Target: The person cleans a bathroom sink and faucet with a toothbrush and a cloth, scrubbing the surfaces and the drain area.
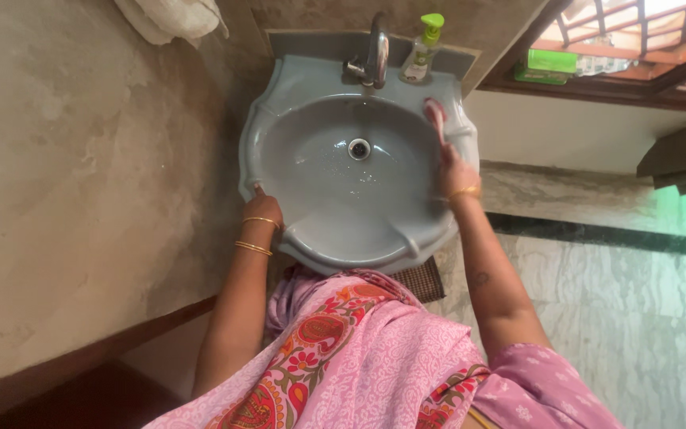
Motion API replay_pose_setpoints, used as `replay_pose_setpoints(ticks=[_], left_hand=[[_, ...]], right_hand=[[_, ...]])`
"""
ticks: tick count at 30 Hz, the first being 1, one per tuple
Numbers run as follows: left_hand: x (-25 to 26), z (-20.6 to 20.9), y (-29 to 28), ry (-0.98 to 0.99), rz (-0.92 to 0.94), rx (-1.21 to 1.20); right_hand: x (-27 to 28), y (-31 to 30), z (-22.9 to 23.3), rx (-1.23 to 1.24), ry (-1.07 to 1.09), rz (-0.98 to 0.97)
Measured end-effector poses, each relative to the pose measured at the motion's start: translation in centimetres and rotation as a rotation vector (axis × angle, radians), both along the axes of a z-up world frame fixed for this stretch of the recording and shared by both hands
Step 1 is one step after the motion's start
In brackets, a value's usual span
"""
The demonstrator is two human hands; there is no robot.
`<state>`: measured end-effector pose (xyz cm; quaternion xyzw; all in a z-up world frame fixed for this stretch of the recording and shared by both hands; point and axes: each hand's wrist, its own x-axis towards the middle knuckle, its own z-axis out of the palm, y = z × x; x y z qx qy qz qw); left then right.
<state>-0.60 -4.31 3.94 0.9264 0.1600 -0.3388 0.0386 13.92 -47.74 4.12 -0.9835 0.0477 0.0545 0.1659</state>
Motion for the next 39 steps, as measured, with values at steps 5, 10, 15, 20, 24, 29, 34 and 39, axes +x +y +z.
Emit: replay_pose_setpoints(ticks=[5,10,15,20,24,29,34,39], left_hand=[[0.6,1.2,-0.4,0.028,-0.024,0.005],[-0.2,2.3,-0.5,-0.027,-0.03,-0.015],[-0.5,2.0,-0.1,-0.065,-0.059,-0.046],[-0.9,1.8,0.3,-0.102,-0.096,-0.044],[-0.9,1.8,0.7,-0.129,-0.09,-0.084],[-1.8,0.4,1.4,-0.209,-0.12,-0.117],[-3.2,-1.2,2.9,-0.329,-0.125,-0.24],[-4.0,-3.0,4.3,-0.369,-0.166,-0.316]], right_hand=[[-3.9,1.3,1.4,0.01,0.063,0.078],[-4.9,-0.1,3.0,-0.092,-0.186,-0.096],[-9.2,0.5,0.1,-0.222,0.003,-0.122],[-14.0,3.8,-0.4,-0.159,0.309,0.063],[-13.5,3.9,5.0,-0.075,0.181,-0.092],[-13.3,2.2,5.0,-0.142,0.131,-0.157],[-17.6,10.5,-0.5,-0.192,0.424,0.12],[-16.9,15.6,1.5,-0.12,0.468,0.309]])
